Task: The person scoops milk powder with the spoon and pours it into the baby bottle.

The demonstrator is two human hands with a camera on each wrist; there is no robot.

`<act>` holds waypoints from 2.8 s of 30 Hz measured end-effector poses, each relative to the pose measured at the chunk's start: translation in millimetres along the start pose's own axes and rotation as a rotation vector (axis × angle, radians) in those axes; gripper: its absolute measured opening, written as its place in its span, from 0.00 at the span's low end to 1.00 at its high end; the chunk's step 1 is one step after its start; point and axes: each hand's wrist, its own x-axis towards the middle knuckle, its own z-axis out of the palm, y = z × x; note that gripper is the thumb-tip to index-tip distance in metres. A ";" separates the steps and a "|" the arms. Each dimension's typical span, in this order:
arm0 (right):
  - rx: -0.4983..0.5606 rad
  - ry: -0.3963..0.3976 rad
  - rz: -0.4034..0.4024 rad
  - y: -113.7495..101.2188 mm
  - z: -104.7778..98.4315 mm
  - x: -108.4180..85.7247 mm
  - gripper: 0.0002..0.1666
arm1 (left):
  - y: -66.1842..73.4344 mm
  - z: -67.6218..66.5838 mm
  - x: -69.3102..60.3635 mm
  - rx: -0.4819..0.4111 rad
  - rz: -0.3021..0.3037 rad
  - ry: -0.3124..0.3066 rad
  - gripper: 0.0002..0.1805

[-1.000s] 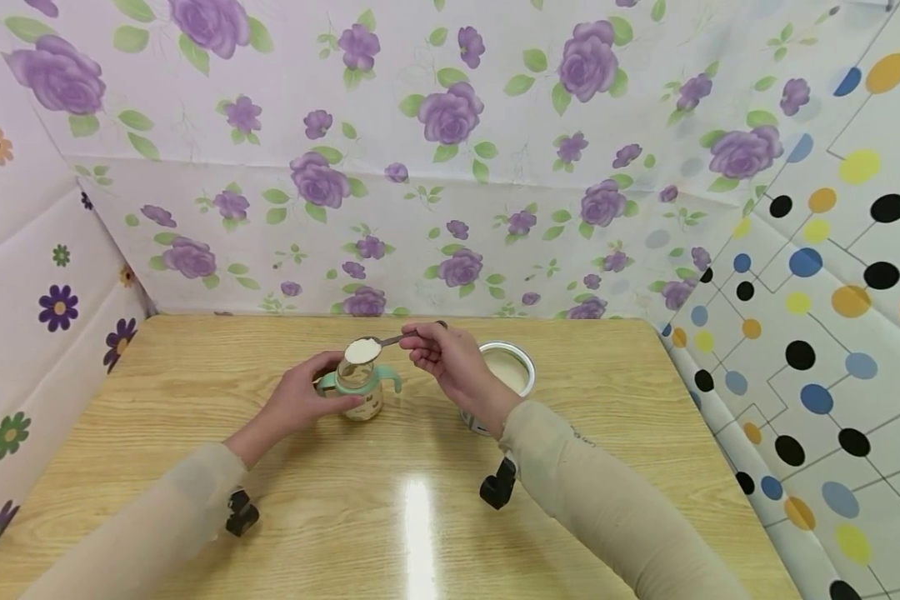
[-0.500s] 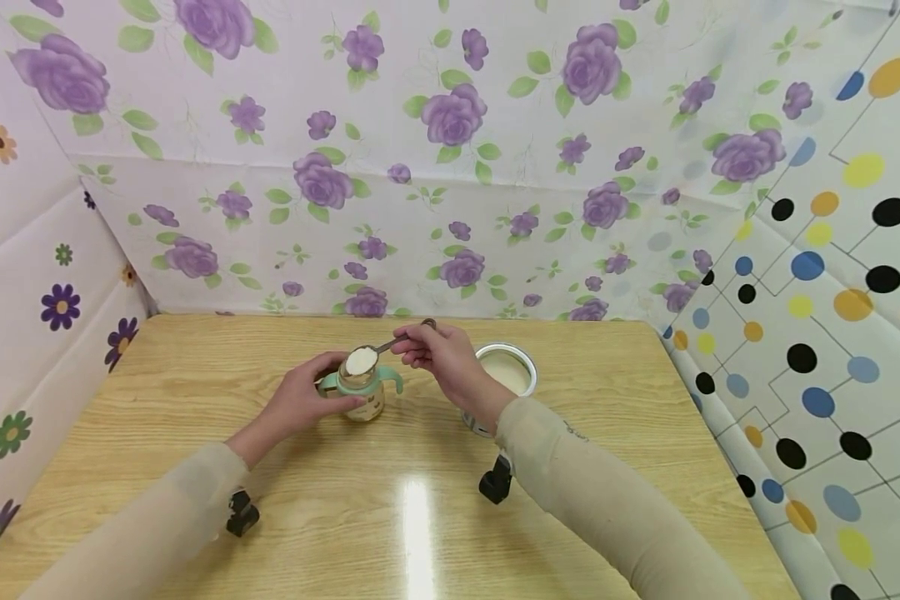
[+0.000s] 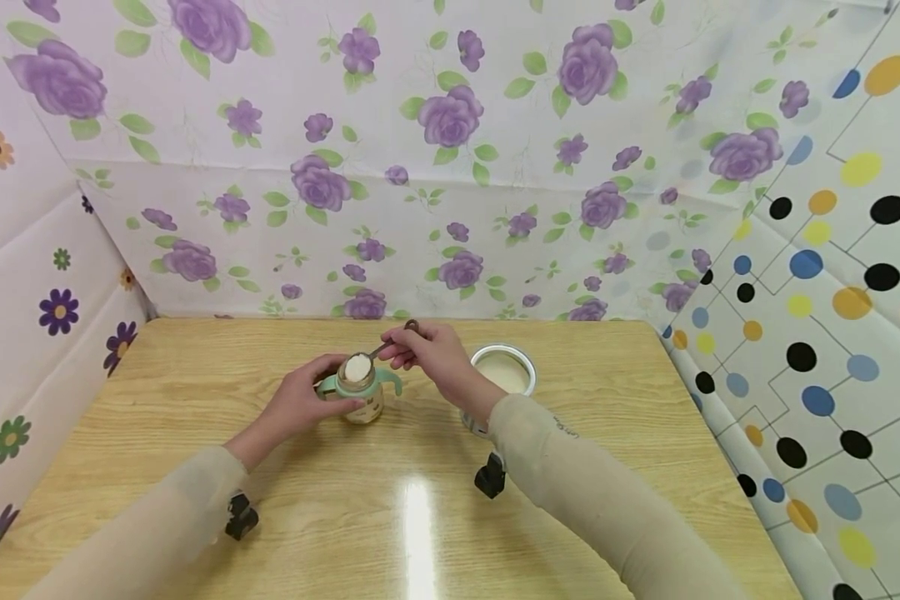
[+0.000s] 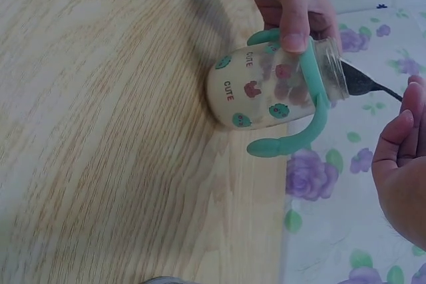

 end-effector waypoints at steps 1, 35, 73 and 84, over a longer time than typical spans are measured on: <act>-0.015 -0.006 -0.007 0.7 0.4 0.4 0.19 | -0.3 0.4 0.0 -0.004 -0.004 0.000 0.39; -0.382 -0.230 -0.183 9.5 -3.7 -11.0 0.16 | -1.3 -0.2 -1.3 -0.015 0.015 -0.010 0.37; 0.073 0.225 -0.045 -15.0 -159.4 -89.9 0.17 | 1.4 -7.8 -0.3 0.056 0.010 -0.045 0.39; -0.182 0.173 0.072 8.4 -168.9 -94.9 0.23 | 7.4 -9.0 0.7 0.076 -0.007 -0.067 0.41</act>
